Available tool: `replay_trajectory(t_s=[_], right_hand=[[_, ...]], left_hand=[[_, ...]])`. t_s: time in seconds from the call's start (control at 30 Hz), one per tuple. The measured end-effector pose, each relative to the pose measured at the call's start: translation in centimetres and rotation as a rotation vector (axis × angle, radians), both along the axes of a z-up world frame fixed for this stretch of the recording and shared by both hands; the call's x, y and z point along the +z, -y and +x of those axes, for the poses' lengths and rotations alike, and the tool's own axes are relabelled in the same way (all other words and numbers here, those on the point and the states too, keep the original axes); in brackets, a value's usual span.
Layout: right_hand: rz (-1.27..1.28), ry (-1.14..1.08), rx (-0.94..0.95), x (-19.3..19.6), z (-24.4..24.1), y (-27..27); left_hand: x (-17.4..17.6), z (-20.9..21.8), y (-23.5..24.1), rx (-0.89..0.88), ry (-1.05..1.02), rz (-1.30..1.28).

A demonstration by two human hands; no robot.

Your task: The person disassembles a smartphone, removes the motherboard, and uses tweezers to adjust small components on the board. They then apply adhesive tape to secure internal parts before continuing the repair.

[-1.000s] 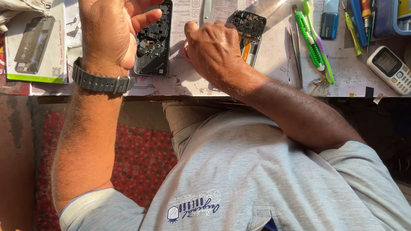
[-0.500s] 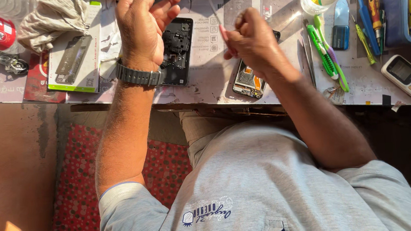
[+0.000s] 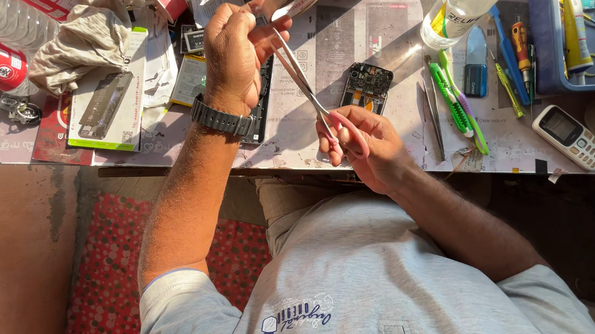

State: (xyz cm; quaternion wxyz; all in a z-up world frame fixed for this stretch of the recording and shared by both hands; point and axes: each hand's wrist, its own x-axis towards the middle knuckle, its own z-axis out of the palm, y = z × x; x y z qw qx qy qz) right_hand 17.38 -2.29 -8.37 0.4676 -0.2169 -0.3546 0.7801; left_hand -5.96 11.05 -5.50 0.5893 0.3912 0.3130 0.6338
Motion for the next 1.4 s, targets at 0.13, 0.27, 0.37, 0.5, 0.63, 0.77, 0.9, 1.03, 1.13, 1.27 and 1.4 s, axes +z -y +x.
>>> replay_trajectory(t_s=[0.13, 0.27, 0.37, 0.5, 0.63, 0.77, 0.9, 1.03, 1.13, 1.27, 1.4], right_hand=[[0.007, 0.037, -0.034, -0.2, -0.5, -1.1], [0.035, 0.007, -0.071, -0.5, -1.4, -2.2], [0.043, 0.023, -0.092, -0.6, -1.7, -3.2], [0.042, 0.032, -0.098, -0.5, -2.1, -3.8], [0.04, 0.043, -0.095, -0.4, -2.2, -4.1], [0.042, 0.032, -0.087, -0.7, -2.4, -4.2], [0.024, 0.057, -0.098, -0.8, -2.8, -4.4], [0.046, 0.116, -0.016, -0.2, -2.5, -4.1], [0.082, 0.049, 0.068, 1.0, -1.3, -3.5], [0.332, 0.213, 0.042, 3.8, 1.1, -4.0], [0.561, 0.938, -0.034, 6.4, 1.3, -5.1]], left_hand=[[0.0, 0.9, 0.6, -0.009, -0.042, 0.0], [-0.4, 1.5, 1.4, -0.007, -0.061, -0.019], [-0.5, 1.7, 1.8, -0.041, -0.011, -0.027], [-0.5, 1.8, 2.2, -0.03, -0.043, -0.044], [-0.5, 1.8, 2.3, -0.027, -0.039, -0.026], [-0.6, 1.8, 2.3, -0.014, -0.054, -0.044], [-0.9, 1.7, 2.4, -0.008, -0.037, -0.047], [-1.2, 1.2, 2.5, 0.01, -0.023, -0.064], [-1.2, -0.3, 2.9, 0.052, 0.009, -0.085], [-0.6, -5.1, 4.5, 0.24, -0.241, 0.0], [-1.4, -10.9, 7.1, 0.593, -0.812, 0.208]])
